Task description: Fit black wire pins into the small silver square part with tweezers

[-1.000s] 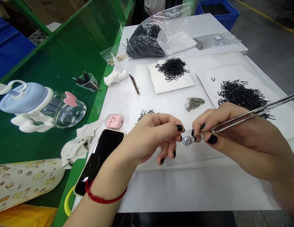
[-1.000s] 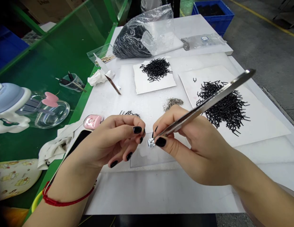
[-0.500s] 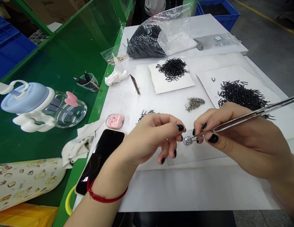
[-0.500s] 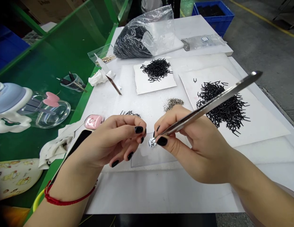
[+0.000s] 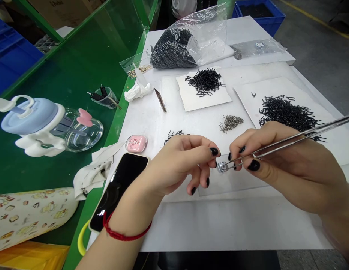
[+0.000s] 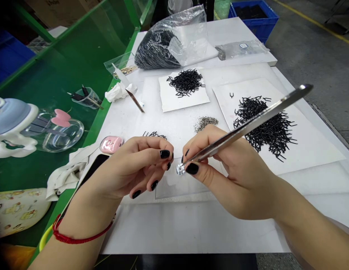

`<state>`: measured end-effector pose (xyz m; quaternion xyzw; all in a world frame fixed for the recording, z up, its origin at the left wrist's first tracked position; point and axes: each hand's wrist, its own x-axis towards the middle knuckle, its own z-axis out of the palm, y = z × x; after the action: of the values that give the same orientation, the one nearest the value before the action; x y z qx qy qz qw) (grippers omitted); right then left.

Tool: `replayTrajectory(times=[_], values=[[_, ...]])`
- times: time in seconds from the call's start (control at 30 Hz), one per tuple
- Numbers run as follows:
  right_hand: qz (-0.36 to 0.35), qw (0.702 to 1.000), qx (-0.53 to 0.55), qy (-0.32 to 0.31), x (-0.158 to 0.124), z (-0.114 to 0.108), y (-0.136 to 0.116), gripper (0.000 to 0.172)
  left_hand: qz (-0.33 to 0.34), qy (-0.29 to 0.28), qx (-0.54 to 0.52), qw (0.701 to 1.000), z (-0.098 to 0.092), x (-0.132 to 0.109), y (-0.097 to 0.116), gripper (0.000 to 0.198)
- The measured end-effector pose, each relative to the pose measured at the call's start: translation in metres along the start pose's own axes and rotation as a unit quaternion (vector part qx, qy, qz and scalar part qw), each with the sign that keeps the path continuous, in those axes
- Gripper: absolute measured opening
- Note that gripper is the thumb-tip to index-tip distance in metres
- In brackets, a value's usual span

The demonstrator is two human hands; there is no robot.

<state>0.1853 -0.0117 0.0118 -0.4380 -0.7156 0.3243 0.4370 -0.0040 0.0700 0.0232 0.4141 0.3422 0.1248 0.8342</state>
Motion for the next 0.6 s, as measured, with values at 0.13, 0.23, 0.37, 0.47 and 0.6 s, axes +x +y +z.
replayTrajectory(times=[0.13, 0.23, 0.37, 0.47, 0.6], values=[[-0.001, 1.0, 0.001, -0.006, 0.0001, -0.0001, -0.0003, 0.013, -0.001, 0.001, 0.0, 1.0, 0.0004, -0.0004, 0.0004, 0.006], [0.002, 1.0, -0.005, -0.005, 0.0, 0.0001, -0.0006, 0.014, 0.001, -0.001, -0.002, 1.0, 0.0001, -0.0007, -0.0001, 0.005], [-0.005, 1.0, 0.005, 0.02, -0.0006, 0.0021, -0.0007, 0.016, 0.005, -0.006, -0.004, 1.0, -0.0007, -0.0006, -0.0009, 0.007], [-0.028, 0.996, 0.031, 0.074, -0.0012, 0.0045, -0.0004, 0.019, 0.008, -0.009, -0.003, 1.0, -0.0012, -0.0002, -0.0013, 0.007], [-0.059, 0.99, 0.031, 0.124, -0.0013, 0.0048, -0.0009, 0.021, 0.005, -0.015, 0.005, 1.0, -0.0012, 0.0001, -0.0012, 0.011]])
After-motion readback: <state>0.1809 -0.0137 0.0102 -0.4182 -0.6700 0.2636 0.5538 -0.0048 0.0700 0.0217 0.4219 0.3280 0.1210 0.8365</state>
